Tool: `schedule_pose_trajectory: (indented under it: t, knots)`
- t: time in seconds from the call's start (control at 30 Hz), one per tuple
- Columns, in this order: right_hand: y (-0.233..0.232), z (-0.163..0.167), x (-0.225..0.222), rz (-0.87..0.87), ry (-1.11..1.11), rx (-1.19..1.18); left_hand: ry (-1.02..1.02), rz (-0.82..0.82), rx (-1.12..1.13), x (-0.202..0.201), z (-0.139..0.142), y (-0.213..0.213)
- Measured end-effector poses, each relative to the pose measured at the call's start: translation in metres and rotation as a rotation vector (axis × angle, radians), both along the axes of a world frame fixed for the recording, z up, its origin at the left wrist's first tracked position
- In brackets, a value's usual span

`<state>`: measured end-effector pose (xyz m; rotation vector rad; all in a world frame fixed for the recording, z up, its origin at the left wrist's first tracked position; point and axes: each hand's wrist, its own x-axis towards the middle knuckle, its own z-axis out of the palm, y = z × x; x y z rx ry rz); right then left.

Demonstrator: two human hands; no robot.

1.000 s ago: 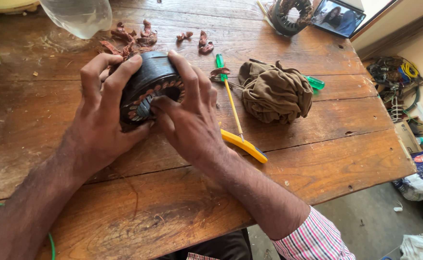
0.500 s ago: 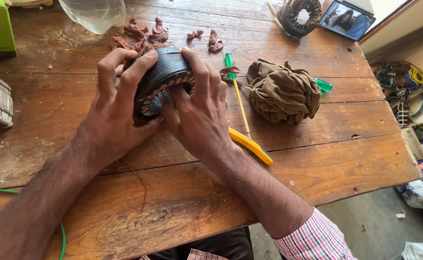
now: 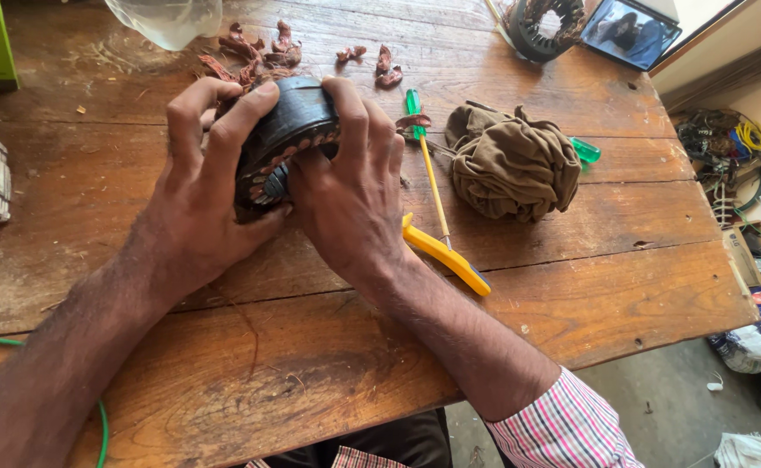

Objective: The person removes burnt copper windings from an electric motor stator on a wooden workbench. They hold the stator steady with one hand and use a screwdriver to pry burnt coil pieces out of the slots, occasionally using pliers, with removed winding fragments accumulating on the table.

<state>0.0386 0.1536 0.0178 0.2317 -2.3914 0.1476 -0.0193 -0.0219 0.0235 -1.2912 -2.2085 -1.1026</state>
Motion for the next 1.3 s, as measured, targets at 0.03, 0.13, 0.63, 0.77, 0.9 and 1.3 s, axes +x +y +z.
schedule_pose_trajectory:
  t: [0.03,0.13,0.63,0.77,0.9,1.3]
  knots:
    - [-0.001,0.000,0.000,-0.009,0.017,0.018,0.006,0.000,0.005,0.001,0.000,0.000]
    - [-0.003,0.000,0.000,-0.048,-0.006,0.027,0.032,0.006,0.020,0.002,0.002,0.001]
    - [0.005,0.006,0.004,0.040,-0.060,-0.061,0.089,0.073,0.006,0.003,-0.001,0.005]
    - [0.003,0.006,0.005,0.062,-0.072,-0.139,0.095,0.067,0.008,0.004,0.003,0.005]
    - [0.005,0.006,-0.003,0.054,-0.056,-0.183,0.089,0.077,0.009,0.006,0.004,0.004]
    - [0.004,0.005,-0.005,0.043,-0.070,-0.213,0.063,0.052,0.034,0.005,-0.001,0.005]
